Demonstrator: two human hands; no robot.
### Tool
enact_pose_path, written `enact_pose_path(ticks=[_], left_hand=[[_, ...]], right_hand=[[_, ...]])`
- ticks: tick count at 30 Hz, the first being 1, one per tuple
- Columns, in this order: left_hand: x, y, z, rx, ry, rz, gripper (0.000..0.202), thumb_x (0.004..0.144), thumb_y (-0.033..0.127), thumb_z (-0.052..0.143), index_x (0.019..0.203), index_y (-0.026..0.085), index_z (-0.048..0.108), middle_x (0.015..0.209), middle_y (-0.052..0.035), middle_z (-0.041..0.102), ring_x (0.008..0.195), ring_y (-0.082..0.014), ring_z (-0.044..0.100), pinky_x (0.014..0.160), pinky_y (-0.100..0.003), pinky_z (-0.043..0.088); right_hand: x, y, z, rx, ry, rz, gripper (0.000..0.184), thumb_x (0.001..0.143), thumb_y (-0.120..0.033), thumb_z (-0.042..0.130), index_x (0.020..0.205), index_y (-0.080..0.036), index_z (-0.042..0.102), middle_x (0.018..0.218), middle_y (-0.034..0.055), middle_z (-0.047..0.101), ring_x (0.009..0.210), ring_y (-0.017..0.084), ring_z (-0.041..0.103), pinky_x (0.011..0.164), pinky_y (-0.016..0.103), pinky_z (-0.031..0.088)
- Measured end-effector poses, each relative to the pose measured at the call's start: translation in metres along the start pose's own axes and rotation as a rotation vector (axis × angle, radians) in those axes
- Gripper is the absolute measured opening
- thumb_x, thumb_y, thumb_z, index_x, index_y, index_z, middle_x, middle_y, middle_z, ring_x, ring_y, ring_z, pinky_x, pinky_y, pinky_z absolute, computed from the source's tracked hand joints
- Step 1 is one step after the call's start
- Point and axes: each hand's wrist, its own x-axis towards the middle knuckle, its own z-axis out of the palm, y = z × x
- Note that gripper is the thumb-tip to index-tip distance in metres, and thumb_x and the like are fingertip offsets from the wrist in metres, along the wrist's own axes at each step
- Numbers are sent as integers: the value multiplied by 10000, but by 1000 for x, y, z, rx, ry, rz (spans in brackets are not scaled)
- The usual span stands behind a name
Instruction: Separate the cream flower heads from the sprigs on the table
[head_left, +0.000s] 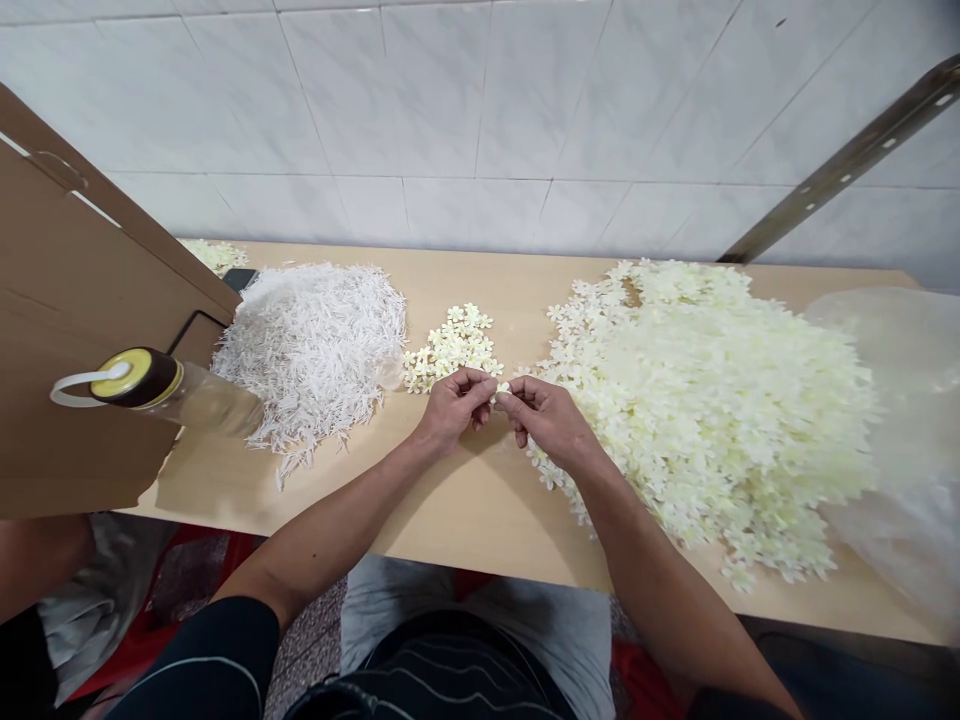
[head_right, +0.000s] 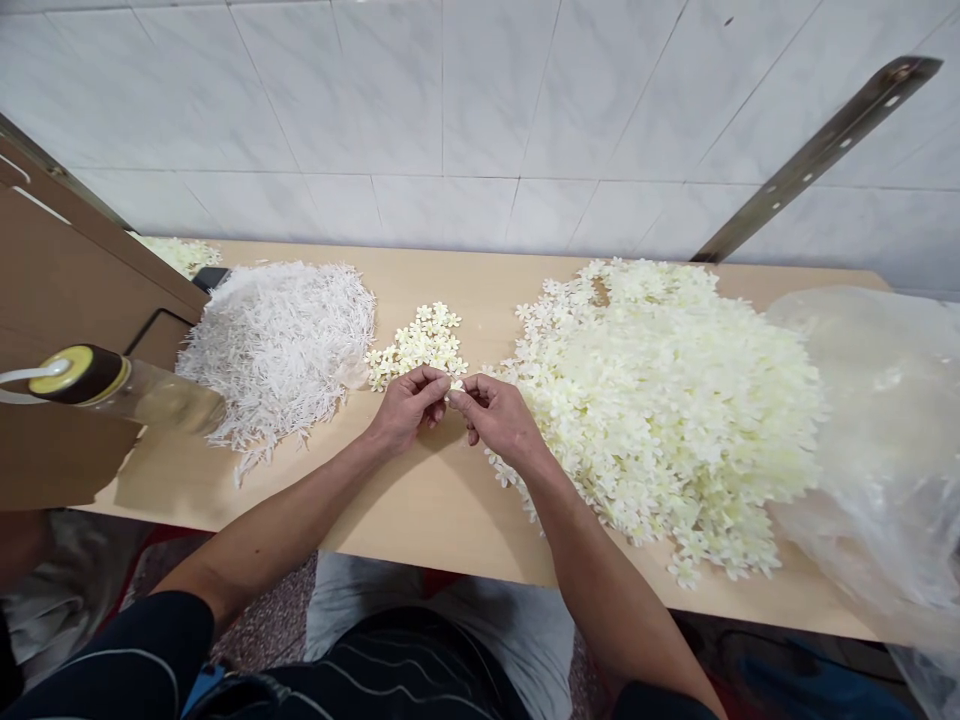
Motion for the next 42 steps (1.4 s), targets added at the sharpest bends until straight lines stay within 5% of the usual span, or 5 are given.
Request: enact_pose_path(ticks=[7, 16, 27, 37, 42], left_hand=[[-2, 5, 1, -67, -31, -93, 420, 757, 530, 830, 802, 166, 624, 640, 10, 595, 485, -80, 519, 433, -209, 349], [-2, 1, 0, -37, -67, -62, 448, 772, 569, 818, 816, 162, 637, 582, 13, 590, 477, -88, 518, 459, -216, 387], [-2, 6, 4, -157, -20, -119, 476, 728, 565, 856, 812, 166, 609, 653, 28, 587, 479, -63, 497, 411, -201, 345], [-3, 2, 6, -156, -28, -114, 444, 752, 542, 841, 813, 167, 610, 714, 10, 622, 482, -64, 518, 402, -201, 347], [-4, 4, 5, -173, -93, -160, 438, 734, 536, 844, 829, 171, 620, 634, 12, 610, 472, -89, 531, 416, -216, 357]], right_hand=[[-2, -6, 3, 3, 155, -39, 437, 804, -608, 790, 878, -193, 675, 591, -31, 586, 463, 122, 519, 450, 266, 473], [-2, 2, -4, -53, 45, -4, 471, 865, -659, 716, 828, -196, 641, 612, -28, 568, 466, 120, 543, 461, 261, 455], [-1, 1, 8, 337, 35, 41, 485, 703, -463, 914, 993, -200, 629, 687, -42, 594, 535, 109, 504, 442, 247, 455], [-3, 7, 10, 96, 180, -22, 423, 873, -617, 723, 861, -205, 630, 633, -35, 569, 492, 122, 530, 473, 281, 506], [-5, 6, 5, -13, 107, -54, 469, 898, -673, 661, 853, -210, 600, 659, -24, 590, 502, 132, 579, 492, 279, 503]])
